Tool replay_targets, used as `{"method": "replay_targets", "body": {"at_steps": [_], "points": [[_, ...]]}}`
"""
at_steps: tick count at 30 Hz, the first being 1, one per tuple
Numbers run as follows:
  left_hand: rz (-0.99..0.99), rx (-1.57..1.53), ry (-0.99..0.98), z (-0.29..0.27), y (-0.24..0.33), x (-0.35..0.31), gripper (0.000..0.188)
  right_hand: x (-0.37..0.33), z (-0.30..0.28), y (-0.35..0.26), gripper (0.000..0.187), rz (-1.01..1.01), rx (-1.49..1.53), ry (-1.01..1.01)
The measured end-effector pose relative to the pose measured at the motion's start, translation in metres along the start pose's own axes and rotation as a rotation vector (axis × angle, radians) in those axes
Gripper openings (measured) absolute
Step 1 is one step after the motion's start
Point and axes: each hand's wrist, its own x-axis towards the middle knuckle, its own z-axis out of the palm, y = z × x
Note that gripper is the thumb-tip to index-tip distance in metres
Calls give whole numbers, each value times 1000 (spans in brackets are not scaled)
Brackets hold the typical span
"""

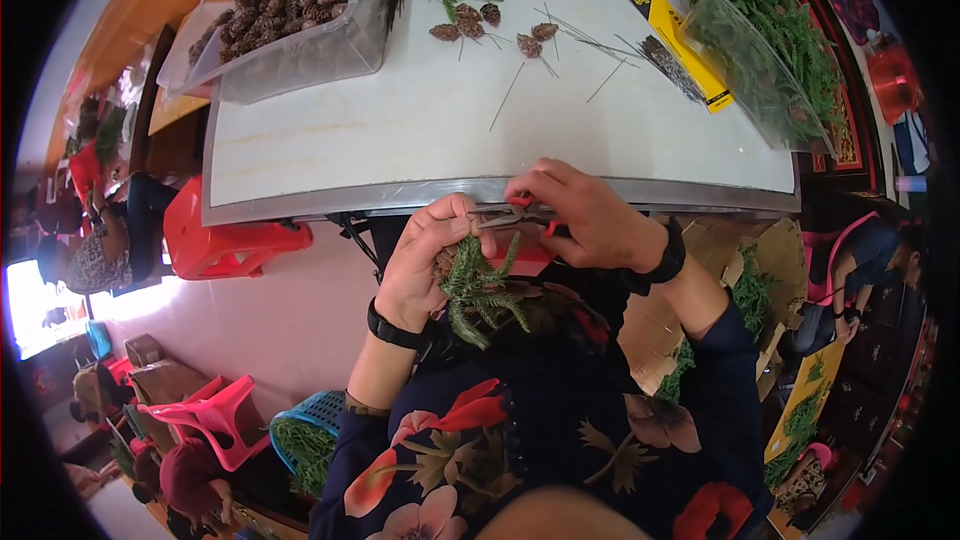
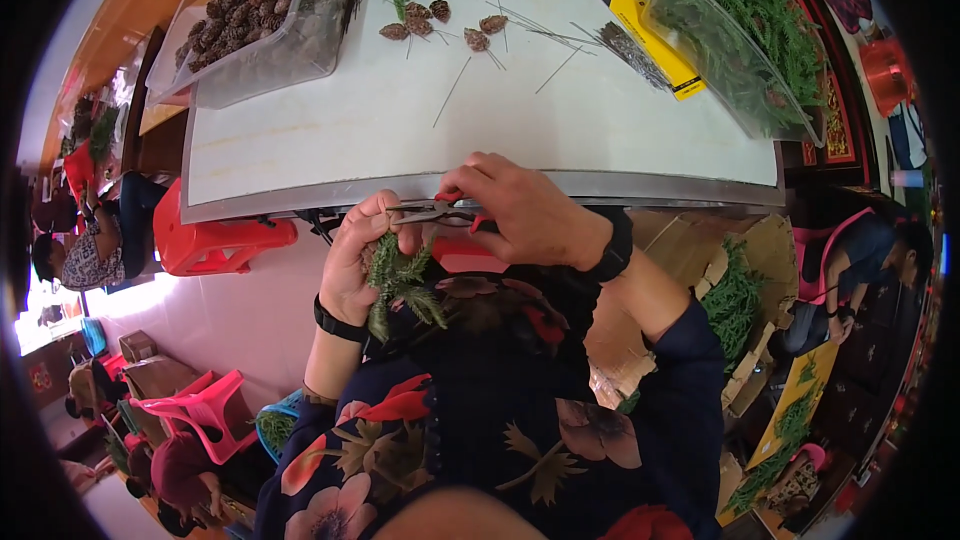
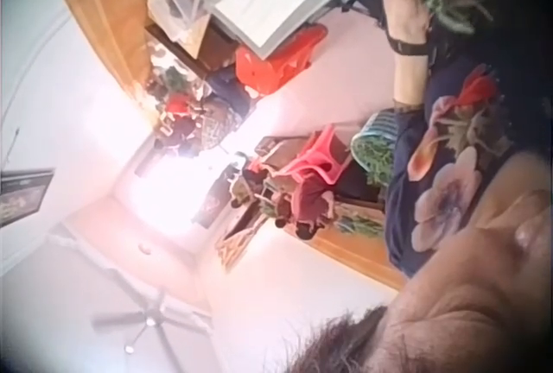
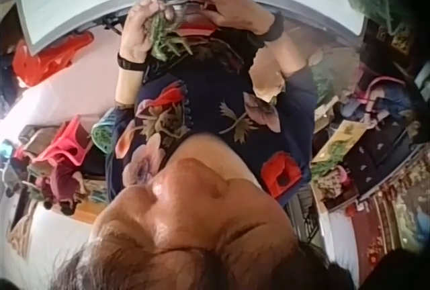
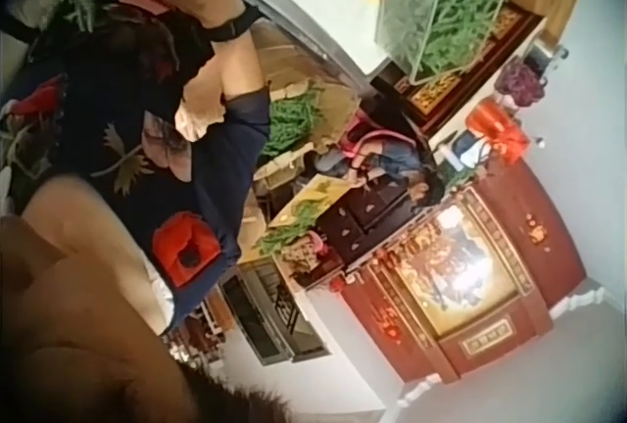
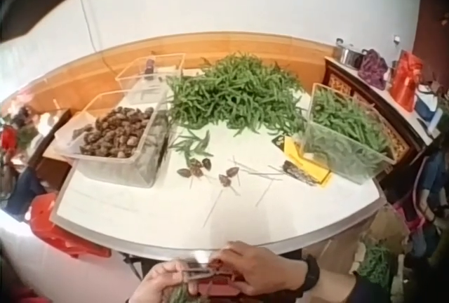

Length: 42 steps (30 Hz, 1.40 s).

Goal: Trimming green stems and attaching small seeds or nuts to them using pliers.

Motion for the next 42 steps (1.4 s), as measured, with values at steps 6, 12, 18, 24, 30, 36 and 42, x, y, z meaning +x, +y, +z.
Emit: {"method": "replay_targets", "body": {"at_steps": [6,12,18,24,30,36,42], "points": [[-71,-14,-61,2,2,0,13,10,-13,4,42,-105,-125,-22],[-31,32,-123,2,2,-1,16,16,-18,5,43,-99,-92,-42],[-47,-15,-92,1,1,-1,19,28,-17,10,43,-243,-144,-62],[-112,-41,-130,3,5,-4,20,39,-22,5,38,-268,-110,-98],[-127,-38,-107,-3,5,-4,21,35,-19,7,30,-243,-158,-98],[-52,53,148,1,6,-2,14,19,-14,6,28,-93,-151,-103],[125,453,333,-2,4,-3,8,3,-6,0,30,90,-260,-92]]}}
